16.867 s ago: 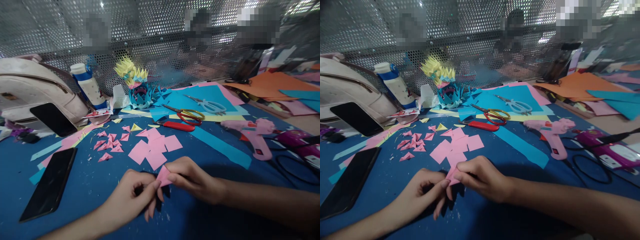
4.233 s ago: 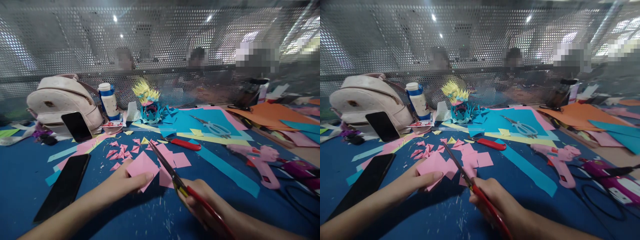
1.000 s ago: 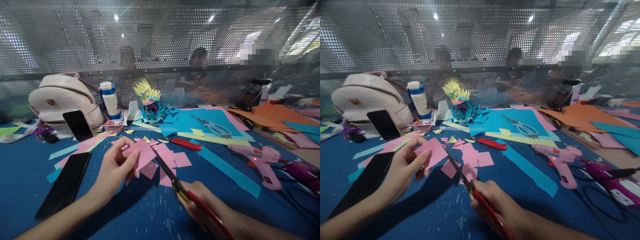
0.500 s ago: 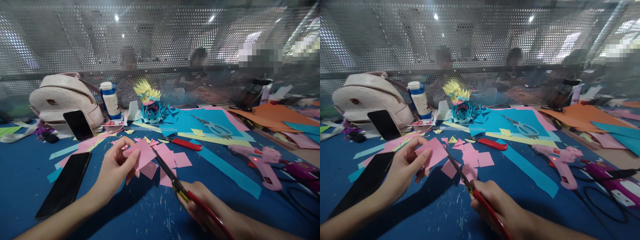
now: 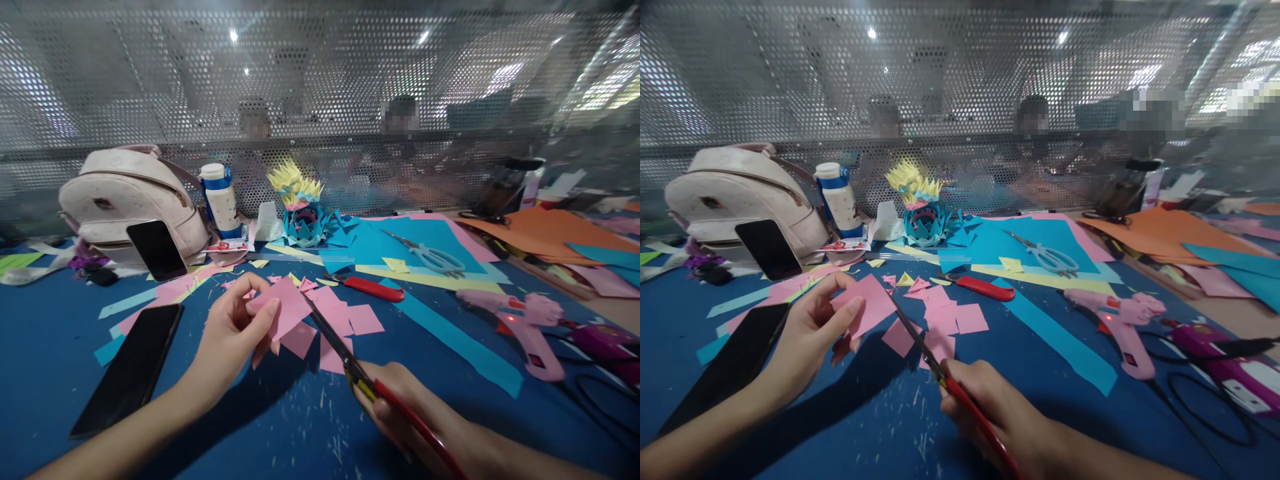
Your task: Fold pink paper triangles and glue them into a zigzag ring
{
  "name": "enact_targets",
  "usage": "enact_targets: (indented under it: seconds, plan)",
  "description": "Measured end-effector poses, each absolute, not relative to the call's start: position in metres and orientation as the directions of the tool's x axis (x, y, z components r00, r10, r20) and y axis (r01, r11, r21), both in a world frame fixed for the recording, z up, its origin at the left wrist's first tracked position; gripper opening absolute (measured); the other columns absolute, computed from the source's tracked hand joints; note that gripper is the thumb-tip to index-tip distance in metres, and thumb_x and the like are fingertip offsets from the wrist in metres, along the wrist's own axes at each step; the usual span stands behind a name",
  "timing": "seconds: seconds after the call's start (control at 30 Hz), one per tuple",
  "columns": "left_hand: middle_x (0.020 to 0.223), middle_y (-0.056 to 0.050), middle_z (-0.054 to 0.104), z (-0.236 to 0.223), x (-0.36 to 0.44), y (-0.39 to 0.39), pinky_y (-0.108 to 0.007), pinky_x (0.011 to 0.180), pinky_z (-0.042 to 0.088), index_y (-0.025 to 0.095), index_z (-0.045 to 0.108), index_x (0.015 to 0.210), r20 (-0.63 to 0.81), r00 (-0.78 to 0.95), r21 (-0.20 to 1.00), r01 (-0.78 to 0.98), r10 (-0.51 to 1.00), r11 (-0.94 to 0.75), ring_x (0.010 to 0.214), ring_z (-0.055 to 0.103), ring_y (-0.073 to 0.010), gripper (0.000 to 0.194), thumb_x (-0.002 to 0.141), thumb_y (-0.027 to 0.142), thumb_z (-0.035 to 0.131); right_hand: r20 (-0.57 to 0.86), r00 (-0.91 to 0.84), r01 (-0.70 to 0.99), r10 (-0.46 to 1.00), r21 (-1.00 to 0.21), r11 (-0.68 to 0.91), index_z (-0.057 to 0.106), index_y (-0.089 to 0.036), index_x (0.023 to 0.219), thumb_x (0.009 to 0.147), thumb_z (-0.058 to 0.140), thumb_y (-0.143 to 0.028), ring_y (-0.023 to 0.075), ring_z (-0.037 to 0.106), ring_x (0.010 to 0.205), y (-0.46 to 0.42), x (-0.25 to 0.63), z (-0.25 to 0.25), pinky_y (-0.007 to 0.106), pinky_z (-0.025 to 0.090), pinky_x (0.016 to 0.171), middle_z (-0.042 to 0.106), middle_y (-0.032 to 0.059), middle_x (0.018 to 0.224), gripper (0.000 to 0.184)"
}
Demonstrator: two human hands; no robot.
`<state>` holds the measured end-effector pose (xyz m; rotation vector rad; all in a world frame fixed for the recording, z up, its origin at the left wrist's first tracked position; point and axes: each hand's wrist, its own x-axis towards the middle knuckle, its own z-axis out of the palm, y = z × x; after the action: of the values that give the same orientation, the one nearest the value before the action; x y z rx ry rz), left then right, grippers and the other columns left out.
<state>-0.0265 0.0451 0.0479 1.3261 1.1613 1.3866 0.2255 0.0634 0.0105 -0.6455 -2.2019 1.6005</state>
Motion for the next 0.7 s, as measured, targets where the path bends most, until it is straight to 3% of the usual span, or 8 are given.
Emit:
enact_targets:
  seconds: [0.7]
  plan:
    - [0.044, 0.008, 0.057, 0.050, -0.026, 0.044, -0.009, 0.030, 0.032, 0.022, 0.046, 0.086, 0.167, -0.041, 0.986, 0.018, 0.985, -0.166, 0.028, 0.047, -0.0052, 0.025, 0.091, 0.041, 0.062, 0.005, -0.840, 0.135, 0.542, -0.967, 0.217, 0.039, -0.019, 0.068, 0.093, 0.033, -0.075, 0.0059, 0.029, 0.046, 0.064, 0.228, 0.002, 0.020, 0.020, 0.042, 0.036, -0.0062, 0.054, 0.062]
